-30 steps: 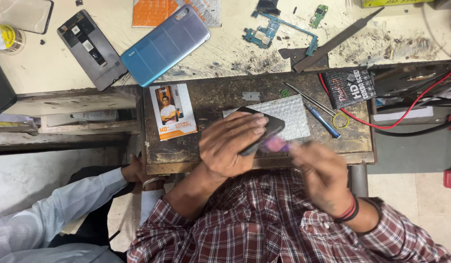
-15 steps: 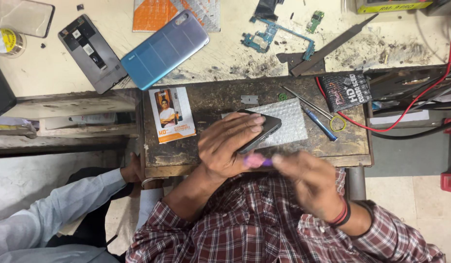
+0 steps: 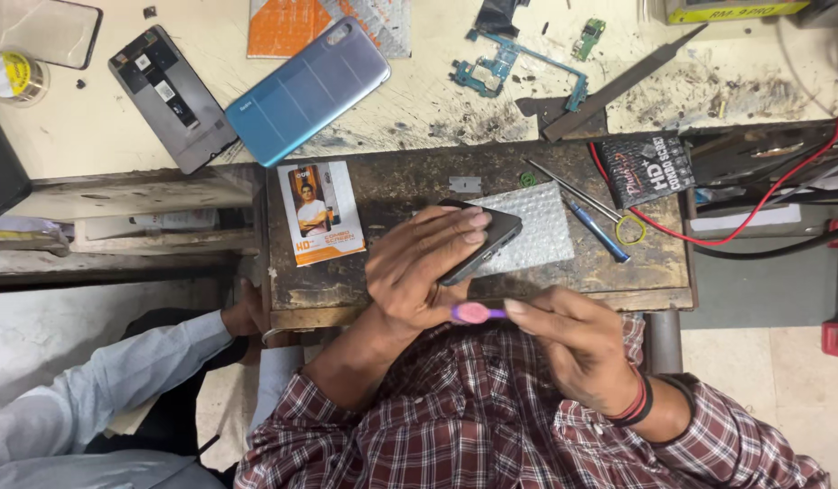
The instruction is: The person uses a screwdriver to fasten screws on a smartphone chassis, then cleans the phone's back cover and chassis with a brush. The person places the back cover onto the chassis and connects a charging cable to the phone.
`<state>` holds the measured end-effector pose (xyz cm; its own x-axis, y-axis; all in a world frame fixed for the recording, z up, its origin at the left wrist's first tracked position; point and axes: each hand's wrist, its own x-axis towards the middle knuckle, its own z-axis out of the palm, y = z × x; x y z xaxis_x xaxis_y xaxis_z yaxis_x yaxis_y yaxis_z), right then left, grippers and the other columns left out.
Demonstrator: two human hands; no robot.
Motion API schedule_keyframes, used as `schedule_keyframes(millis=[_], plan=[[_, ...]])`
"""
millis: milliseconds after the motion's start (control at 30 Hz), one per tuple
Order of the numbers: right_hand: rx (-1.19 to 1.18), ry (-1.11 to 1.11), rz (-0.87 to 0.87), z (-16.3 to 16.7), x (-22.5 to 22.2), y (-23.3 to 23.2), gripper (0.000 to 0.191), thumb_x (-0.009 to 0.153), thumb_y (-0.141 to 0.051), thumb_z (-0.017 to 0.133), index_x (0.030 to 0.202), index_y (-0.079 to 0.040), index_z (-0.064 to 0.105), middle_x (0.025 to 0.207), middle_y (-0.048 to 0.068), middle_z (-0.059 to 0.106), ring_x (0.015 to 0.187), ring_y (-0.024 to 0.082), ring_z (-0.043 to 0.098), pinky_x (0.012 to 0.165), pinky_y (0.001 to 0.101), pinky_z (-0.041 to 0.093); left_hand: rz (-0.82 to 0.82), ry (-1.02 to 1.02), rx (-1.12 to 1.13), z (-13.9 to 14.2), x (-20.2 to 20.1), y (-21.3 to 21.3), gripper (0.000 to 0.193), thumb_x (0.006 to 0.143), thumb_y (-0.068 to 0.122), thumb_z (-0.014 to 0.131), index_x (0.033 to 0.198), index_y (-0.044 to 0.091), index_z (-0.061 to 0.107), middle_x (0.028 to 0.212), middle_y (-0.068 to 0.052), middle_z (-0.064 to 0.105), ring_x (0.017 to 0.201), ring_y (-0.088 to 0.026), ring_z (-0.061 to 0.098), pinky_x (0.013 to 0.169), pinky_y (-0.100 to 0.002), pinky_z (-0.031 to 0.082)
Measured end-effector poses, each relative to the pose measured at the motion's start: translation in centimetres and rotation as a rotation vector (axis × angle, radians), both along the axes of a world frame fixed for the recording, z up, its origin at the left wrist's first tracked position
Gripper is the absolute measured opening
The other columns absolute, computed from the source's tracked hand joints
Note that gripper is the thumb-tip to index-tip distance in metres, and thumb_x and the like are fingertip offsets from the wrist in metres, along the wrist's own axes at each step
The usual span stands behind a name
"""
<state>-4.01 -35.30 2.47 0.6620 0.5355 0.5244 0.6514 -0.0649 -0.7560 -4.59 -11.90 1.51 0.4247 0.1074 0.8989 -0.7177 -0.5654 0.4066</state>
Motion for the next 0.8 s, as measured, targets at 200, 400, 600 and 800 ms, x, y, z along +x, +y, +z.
schedule_keyframes(millis=[200, 400, 600, 800], plan=[[-0.03, 0.029, -0.027, 0.3, 0.2, 0.1, 0.032, 0.092, 0.012, 0.059, 0.118, -0.005, 0.068, 0.103, 0.014, 0.072, 0.084, 0.02, 0.069, 0.073, 0.0306, 0.055, 0.056, 0.044, -0.011, 0.2, -0.1, 0.0, 0.038, 0.084, 0.034, 0.078, 0.107, 0.005, 0.071, 0.097, -0.014, 0.077, 0.096, -0.029, 0.078, 0.088, -0.045, 0.066], [-0.033, 0.093, -0.073, 1.2, 0.0, 0.2, 0.044, 0.091, 0.018, 0.054, 0.125, -0.005, 0.07, 0.096, 0.012, 0.069, 0.08, 0.017, 0.066, 0.068, 0.0269, 0.054, 0.059, 0.003, 0.016, 0.5, 0.0, -0.2, 0.019, 0.095, 0.007, 0.076, 0.112, 0.005, 0.07, 0.103, -0.015, 0.078, 0.101, -0.03, 0.078, 0.093, -0.045, 0.067], [0.011, 0.206, -0.162, 1.3, -0.2, 0.2, 0.041, 0.096, 0.013, 0.056, 0.131, -0.004, 0.067, 0.091, 0.009, 0.068, 0.075, 0.017, 0.063, 0.068, 0.0275, 0.052, 0.062, -0.014, 0.015, 0.5, -0.1, 0.0, 0.019, 0.096, 0.011, 0.078, 0.113, 0.005, 0.07, 0.104, -0.014, 0.078, 0.103, -0.029, 0.079, 0.093, -0.045, 0.069], [0.009, 0.12, -0.136, 0.5, -0.1, 0.2, 0.036, 0.1, 0.008, 0.054, 0.128, -0.007, 0.069, 0.091, 0.008, 0.069, 0.076, 0.016, 0.064, 0.067, 0.0277, 0.052, 0.083, -0.002, 0.022, 0.2, -0.3, -0.2, 0.021, 0.095, 0.015, 0.079, 0.112, 0.007, 0.071, 0.102, -0.014, 0.079, 0.102, -0.028, 0.079, 0.091, -0.046, 0.069]])
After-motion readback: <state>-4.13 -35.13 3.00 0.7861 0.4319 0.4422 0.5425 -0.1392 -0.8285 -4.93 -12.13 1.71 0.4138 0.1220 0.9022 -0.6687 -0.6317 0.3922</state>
